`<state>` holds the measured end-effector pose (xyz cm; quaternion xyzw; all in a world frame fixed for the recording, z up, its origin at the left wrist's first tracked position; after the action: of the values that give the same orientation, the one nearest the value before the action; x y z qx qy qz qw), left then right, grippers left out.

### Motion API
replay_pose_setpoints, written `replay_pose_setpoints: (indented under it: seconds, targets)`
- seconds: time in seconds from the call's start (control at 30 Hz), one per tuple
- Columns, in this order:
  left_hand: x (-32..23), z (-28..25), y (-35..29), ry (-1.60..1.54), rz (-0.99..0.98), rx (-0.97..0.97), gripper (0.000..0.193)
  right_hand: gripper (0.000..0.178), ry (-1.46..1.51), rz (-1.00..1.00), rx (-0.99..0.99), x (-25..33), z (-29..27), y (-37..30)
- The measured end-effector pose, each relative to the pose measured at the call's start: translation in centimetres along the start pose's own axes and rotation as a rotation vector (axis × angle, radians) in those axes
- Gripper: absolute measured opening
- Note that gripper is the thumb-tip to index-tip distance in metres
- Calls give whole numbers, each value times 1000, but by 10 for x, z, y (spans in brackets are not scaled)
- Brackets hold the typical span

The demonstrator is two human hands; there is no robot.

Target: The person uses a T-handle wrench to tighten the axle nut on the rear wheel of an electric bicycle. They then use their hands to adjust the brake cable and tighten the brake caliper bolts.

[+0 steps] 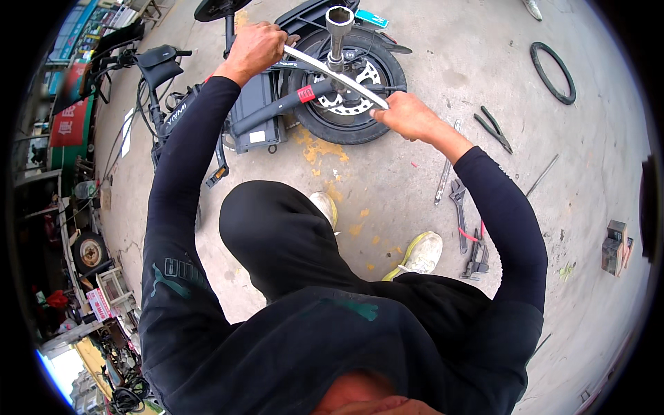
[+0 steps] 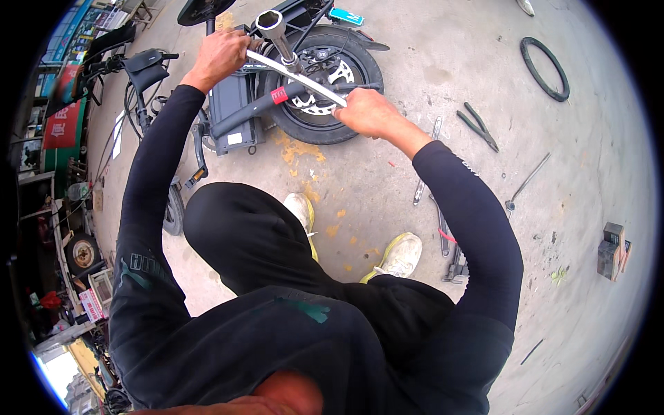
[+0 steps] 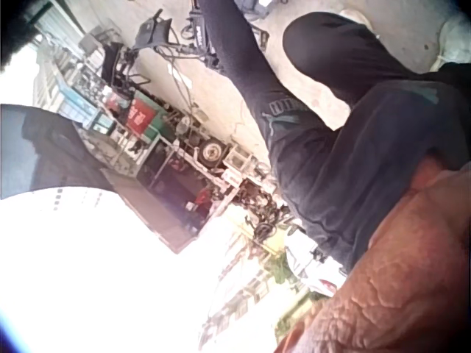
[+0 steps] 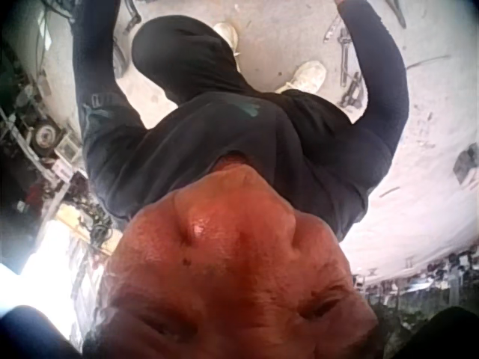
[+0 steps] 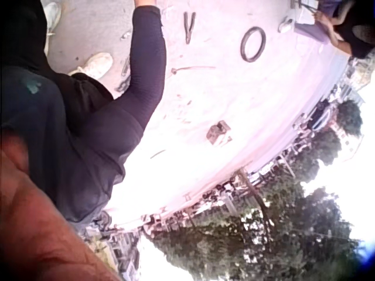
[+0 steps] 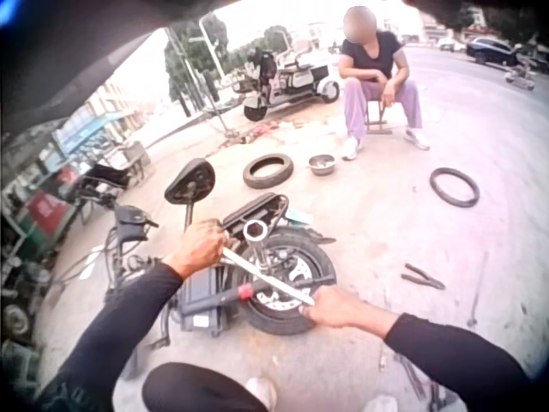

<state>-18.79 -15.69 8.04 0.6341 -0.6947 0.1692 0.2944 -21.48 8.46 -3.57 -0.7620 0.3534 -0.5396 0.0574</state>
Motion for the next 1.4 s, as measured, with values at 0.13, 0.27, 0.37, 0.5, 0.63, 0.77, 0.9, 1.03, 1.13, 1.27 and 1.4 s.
replay_pose_setpoints:
  seconds: [0.13,0.27,0.37,0.5,0.63,0.77,0.9,1.03,1.13,1.27,1.4]
  targets:
    - [-1,-1,-20,29,-99,-21,16,44,-190,-113,-23,15,-27,4]
    - [3,1,-25,17,-111,-52,20,42,-248,-171,6,20,-37,19]
    - [6,8,-32,-8,-132,5,22,42,-319,-233,8,31,-39,22]
    - [1,4,-43,-15,-198,45,26,42,-386,-302,17,37,-41,27]
    - [-11,5,-51,-84,-153,116,19,42,-390,-327,48,31,-39,36]
    - [-13,-6,-49,-96,-176,139,36,41,-394,-277,125,29,-46,34]
    - [-15,5,-53,-97,-163,153,38,42,-344,-316,99,14,-38,47]
    - [-33,21,-70,-137,-145,238,37,38,-416,-391,87,28,-39,48]
    - [-41,14,-64,-190,-193,215,41,31,-376,-354,99,11,-48,53]
    - [-22,6,-38,-106,-123,12,41,39,78,-38,372,-9,8,31]
    - [-12,12,2,-121,-19,-76,40,45,473,22,440,-20,24,24]
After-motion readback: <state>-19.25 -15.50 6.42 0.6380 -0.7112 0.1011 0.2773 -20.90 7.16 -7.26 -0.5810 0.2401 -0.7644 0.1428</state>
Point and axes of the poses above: each hand's wrist, its own y-axis towards the middle knuckle, its own z-axis out of the palm, x = y × z, the point moved 10 cm from there along y, towards the middle knuckle, and after that the axes turned 13 degrees about y, right-handed, at the moved point
